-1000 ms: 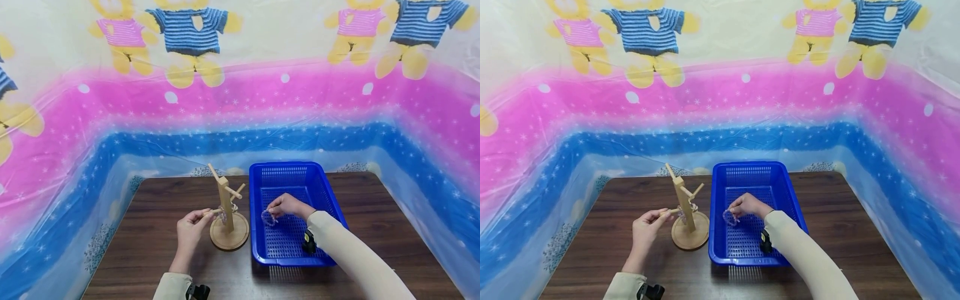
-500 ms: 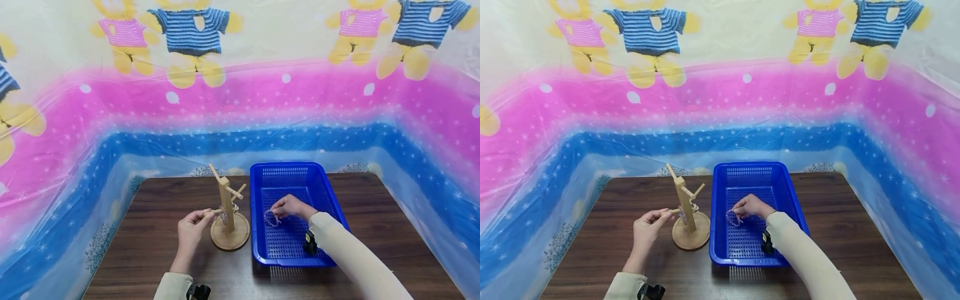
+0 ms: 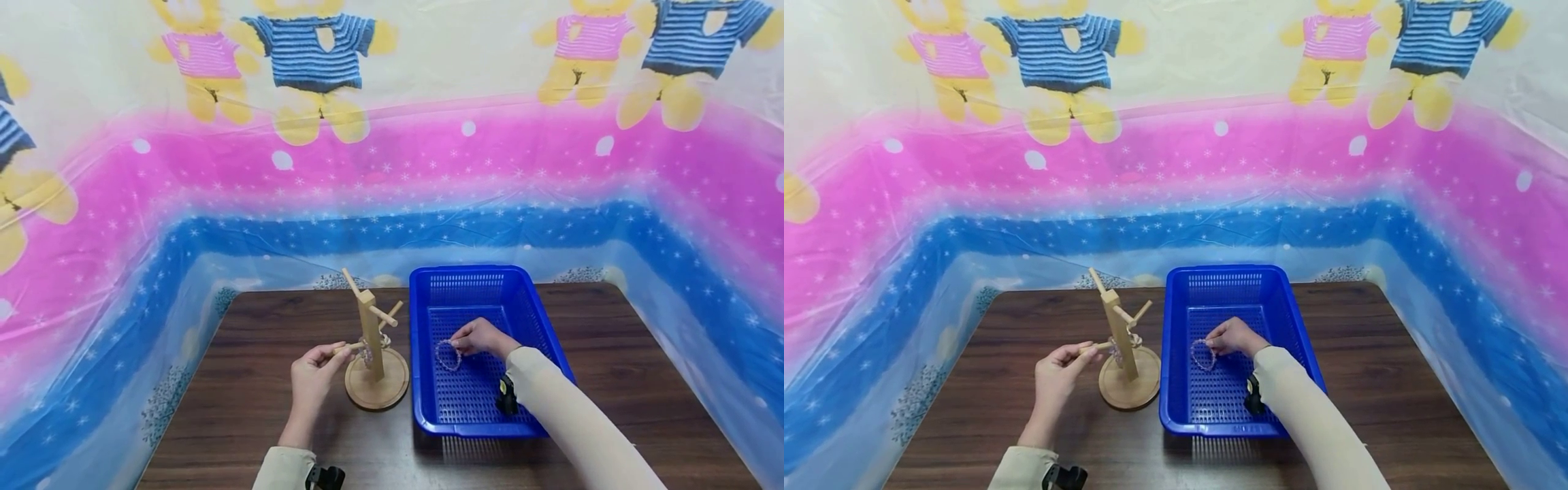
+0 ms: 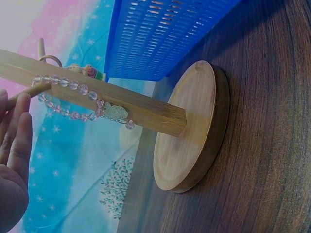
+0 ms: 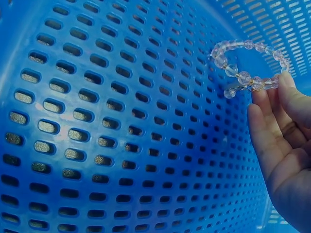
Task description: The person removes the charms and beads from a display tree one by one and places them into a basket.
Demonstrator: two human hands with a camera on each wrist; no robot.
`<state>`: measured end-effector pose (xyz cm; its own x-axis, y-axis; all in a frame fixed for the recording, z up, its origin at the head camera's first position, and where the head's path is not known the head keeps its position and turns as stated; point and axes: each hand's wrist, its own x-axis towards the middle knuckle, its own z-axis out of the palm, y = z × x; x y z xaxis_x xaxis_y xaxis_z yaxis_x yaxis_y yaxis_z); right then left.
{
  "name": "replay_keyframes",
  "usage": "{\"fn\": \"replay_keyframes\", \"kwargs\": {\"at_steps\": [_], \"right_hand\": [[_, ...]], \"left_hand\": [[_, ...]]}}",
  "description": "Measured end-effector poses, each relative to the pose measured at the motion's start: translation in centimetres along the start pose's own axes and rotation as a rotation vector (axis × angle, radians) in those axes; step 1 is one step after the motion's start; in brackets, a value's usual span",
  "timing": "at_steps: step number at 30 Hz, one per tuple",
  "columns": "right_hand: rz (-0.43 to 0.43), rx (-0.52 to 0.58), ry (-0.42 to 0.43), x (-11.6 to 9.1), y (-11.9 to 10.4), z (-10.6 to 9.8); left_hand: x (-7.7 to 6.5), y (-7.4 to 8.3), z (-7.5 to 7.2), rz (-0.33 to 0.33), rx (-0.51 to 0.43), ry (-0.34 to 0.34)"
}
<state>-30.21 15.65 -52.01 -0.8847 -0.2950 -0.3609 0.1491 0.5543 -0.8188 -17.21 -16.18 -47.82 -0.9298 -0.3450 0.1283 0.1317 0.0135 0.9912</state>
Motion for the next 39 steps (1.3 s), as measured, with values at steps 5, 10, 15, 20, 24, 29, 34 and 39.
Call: {"fn": "replay_keyframes", "kwargs": {"at_steps": [5, 10, 15, 20, 24, 29, 34, 39], "right_hand": [[0.005, -0.006, 0.012, 0.1, 0.4, -0.3], [0.007, 0.008, 0.017, 0.4, 0.9, -0.4], [0.004, 0.001, 0.043, 0.5, 1.1, -0.2], [0.002, -0.056, 0.070, 0.6, 1.4, 0.1], [0.012, -0.112, 0.089, 0.6, 1.4, 0.3], [0.015, -0.141, 0.102, 0.3, 1.0, 0.4], [0.013, -0.188, 0.116, 0.0, 0.7, 0.5], [-0.013, -0.284, 0.128, 0.1, 0.8, 0.6]], "left_hand": [[0.0, -0.1, 0.0, 0.008, -0.007, -0.001], [-0.1, 0.0, 0.0, 0.016, -0.010, -0.007], [0.0, 0.0, 0.0, 0.015, -0.012, -0.003], [0.0, -0.1, 0.0, 0.010, -0.024, -0.005], [-0.1, 0.0, 0.0, 0.010, -0.021, -0.009], [-0.1, 0.0, 0.0, -0.001, -0.023, -0.007], [-0.1, 0.0, 0.0, -0.008, -0.021, -0.010], [0.0, -0.1, 0.0, -0.007, -0.016, -0.007]]}}
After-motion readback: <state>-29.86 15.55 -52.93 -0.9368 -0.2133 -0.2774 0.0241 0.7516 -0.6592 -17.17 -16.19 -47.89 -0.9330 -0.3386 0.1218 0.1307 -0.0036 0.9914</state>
